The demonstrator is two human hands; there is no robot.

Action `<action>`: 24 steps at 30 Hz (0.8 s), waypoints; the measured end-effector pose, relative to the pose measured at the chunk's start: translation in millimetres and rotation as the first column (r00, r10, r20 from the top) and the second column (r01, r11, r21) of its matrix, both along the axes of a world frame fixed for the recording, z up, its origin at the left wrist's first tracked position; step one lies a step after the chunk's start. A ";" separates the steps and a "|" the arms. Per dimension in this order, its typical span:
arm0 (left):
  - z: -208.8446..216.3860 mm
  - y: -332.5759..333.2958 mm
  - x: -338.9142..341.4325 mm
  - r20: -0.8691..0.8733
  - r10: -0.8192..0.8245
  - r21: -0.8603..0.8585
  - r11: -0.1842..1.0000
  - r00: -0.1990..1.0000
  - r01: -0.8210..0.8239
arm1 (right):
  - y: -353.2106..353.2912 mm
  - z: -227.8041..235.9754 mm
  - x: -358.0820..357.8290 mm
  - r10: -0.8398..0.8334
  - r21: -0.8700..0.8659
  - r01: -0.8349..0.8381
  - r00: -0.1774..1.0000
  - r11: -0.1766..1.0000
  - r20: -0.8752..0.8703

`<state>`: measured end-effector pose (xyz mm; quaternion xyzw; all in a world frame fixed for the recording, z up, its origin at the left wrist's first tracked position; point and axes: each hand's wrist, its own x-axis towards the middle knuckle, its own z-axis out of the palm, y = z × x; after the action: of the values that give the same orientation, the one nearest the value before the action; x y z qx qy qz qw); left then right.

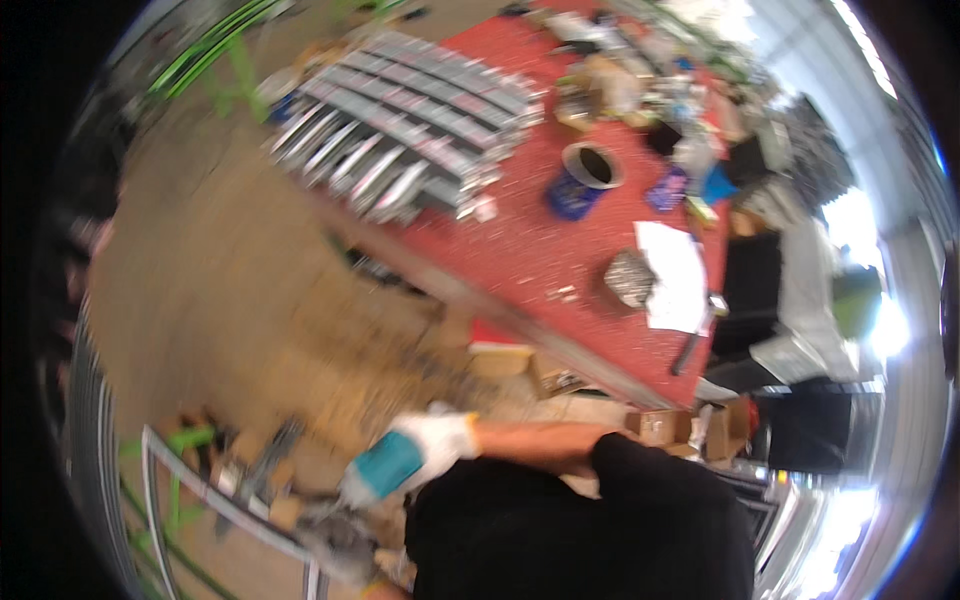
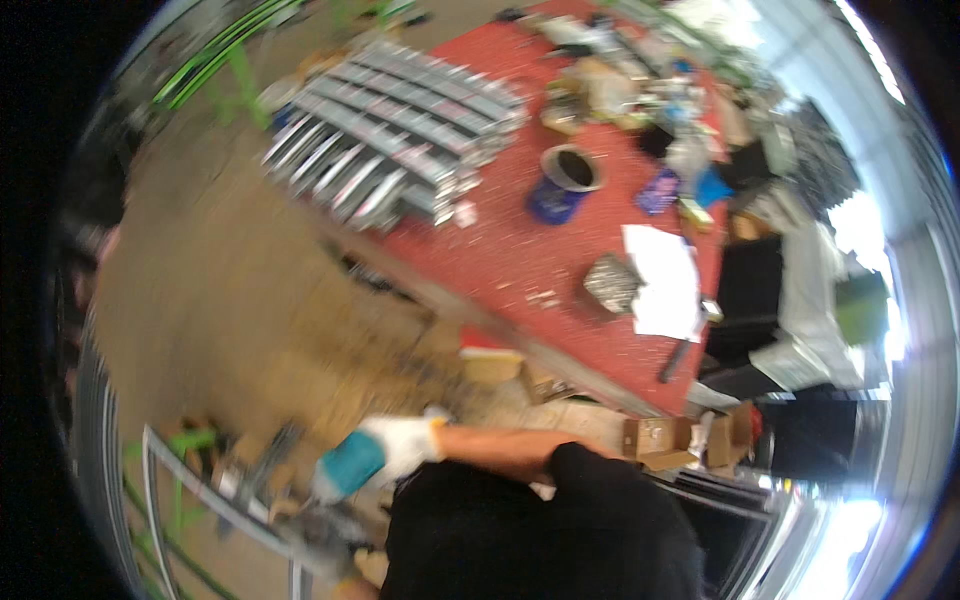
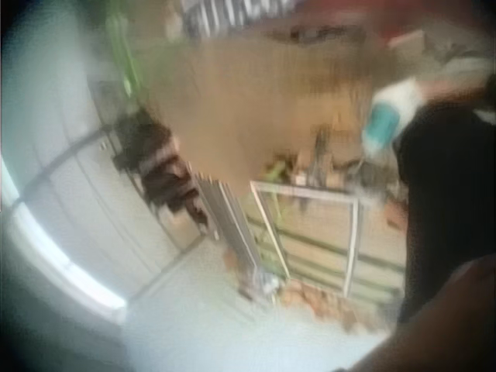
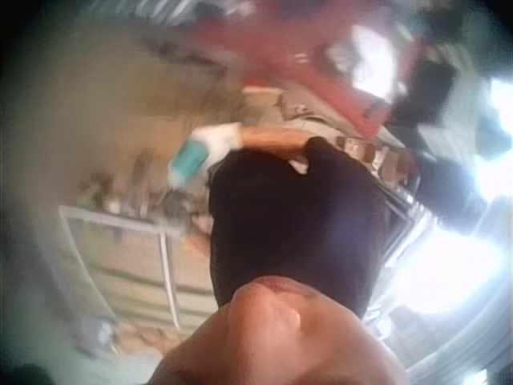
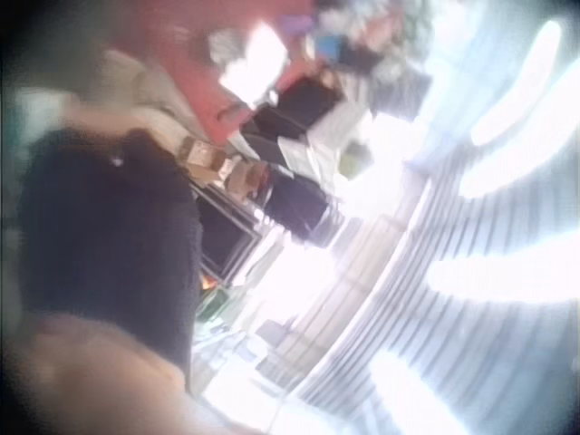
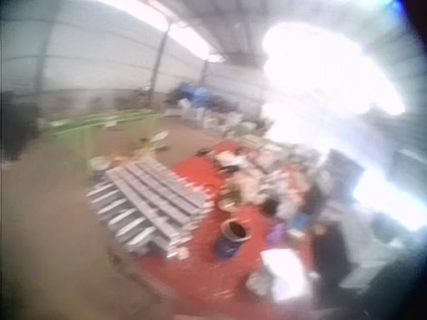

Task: The person assembles a rectangular metal frame by joining aluminum extrusions with a cordless drill. They repeatedly align the pieces, insert fasteners, and tighten them at the corners, then place the completed frame aside and begin a new one.

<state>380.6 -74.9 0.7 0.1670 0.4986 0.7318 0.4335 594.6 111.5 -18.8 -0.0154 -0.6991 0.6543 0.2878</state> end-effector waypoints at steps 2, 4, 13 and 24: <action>-4.3 -4.2 6.8 0.061 0.160 -0.204 0.968 0.985 -0.144 | 5.7 -1.7 8.7 0.055 0.089 -0.056 0.998 0.994 0.022; -3.5 -17.5 14.7 0.267 0.067 -0.039 0.998 0.961 -0.058 | 7.7 -2.5 14.5 0.136 -0.069 -0.125 0.972 0.990 0.190; -4.5 -73.7 36.4 0.558 0.414 -0.385 0.897 0.719 -0.218 | 4.1 -34.6 -33.8 0.144 0.046 -0.165 0.941 0.985 0.307; -35.2 -89.9 -9.7 0.401 0.723 -0.329 0.687 0.563 -0.648 | -18.2 -74.9 -101.6 0.362 -0.298 -0.230 0.763 0.927 0.536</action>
<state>370.9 -164.8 -34.5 -0.2679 0.4444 0.8208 0.2388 493.0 93.3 -93.7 -0.1345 -0.6720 0.7265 -0.0506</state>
